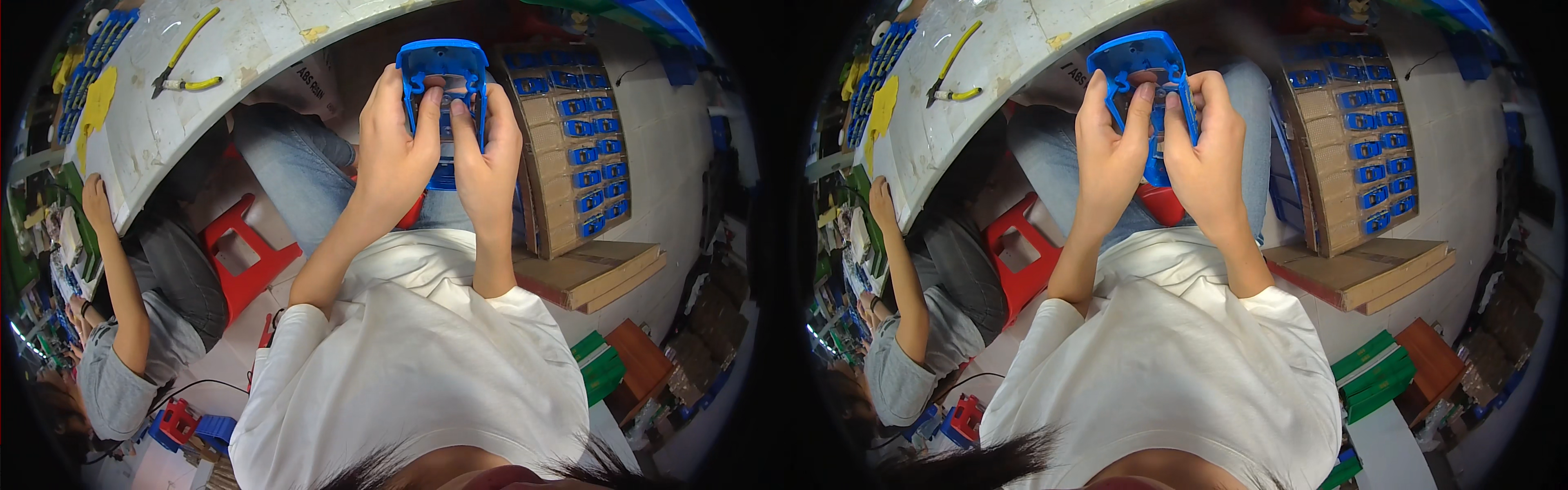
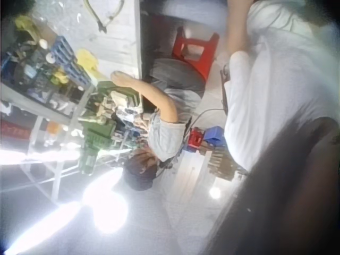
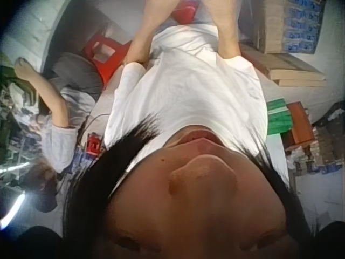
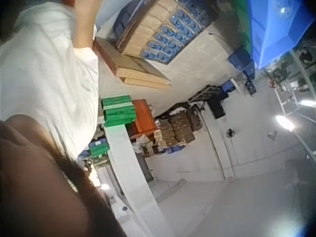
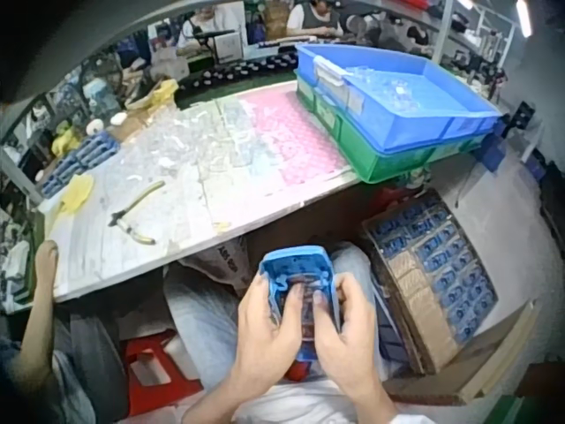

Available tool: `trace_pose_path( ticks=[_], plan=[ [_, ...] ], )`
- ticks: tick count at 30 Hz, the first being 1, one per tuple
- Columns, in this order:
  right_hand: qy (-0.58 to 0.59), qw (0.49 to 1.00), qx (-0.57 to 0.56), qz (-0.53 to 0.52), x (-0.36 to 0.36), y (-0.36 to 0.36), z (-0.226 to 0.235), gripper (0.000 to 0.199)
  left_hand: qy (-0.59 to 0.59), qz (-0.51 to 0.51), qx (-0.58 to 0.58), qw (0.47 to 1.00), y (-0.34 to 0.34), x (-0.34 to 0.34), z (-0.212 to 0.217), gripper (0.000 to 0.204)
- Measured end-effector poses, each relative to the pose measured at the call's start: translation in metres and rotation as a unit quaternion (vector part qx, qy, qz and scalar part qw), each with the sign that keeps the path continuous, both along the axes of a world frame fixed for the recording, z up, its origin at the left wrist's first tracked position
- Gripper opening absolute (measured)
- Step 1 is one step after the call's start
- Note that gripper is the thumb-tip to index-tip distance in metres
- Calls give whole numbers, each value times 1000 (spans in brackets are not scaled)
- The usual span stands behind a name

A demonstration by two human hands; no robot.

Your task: The recorder is assembling blue plastic toy cars by fitting clear plastic window/interior components into the shells using hands and pliers.

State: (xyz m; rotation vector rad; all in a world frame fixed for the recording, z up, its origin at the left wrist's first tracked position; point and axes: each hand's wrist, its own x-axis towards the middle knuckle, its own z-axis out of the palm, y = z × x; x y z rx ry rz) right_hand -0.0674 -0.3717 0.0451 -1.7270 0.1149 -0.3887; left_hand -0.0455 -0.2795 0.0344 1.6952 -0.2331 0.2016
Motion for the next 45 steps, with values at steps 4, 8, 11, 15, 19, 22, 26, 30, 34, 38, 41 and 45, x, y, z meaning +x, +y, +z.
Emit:
trace_pose_path(
  ticks=[4,8,11,15,19,22,26,30,34,38,41,45],
  plan=[
    [-2,1000,-1,0,0,1,3,5,18,-7,-44,999,-1,1,0,9],
    [-15,1000,-13,1,0,1,3,5,1,-6,-22,1000,2,0,-1,12],
    [-21,1000,-18,0,1,1,5,5,-10,4,-13,1000,-1,1,0,12],
    [-41,998,-46,3,3,0,3,6,-46,29,34,998,0,0,6,9],
    [-47,997,-56,1,3,-2,3,7,-62,24,32,997,0,1,6,9],
    [-53,996,-71,-1,3,-1,1,7,-82,30,35,996,2,1,6,9],
    [-21,1000,-4,22,2,2,5,5,-74,32,-16,997,2,6,2,9],
    [-12,993,82,79,-3,2,3,17,-49,37,-34,998,7,6,1,11],
    [68,989,17,133,-8,-6,-3,19,-69,52,-7,996,8,8,-8,14],
    [63,989,31,127,-10,-7,-4,18,-39,38,-39,998,7,8,-6,13],
    [68,989,30,129,-8,-8,-8,18,-13,35,-40,998,6,8,-6,13],
    [76,990,45,113,-7,-8,-8,17,0,34,-37,999,3,8,-4,9]
  ],
)
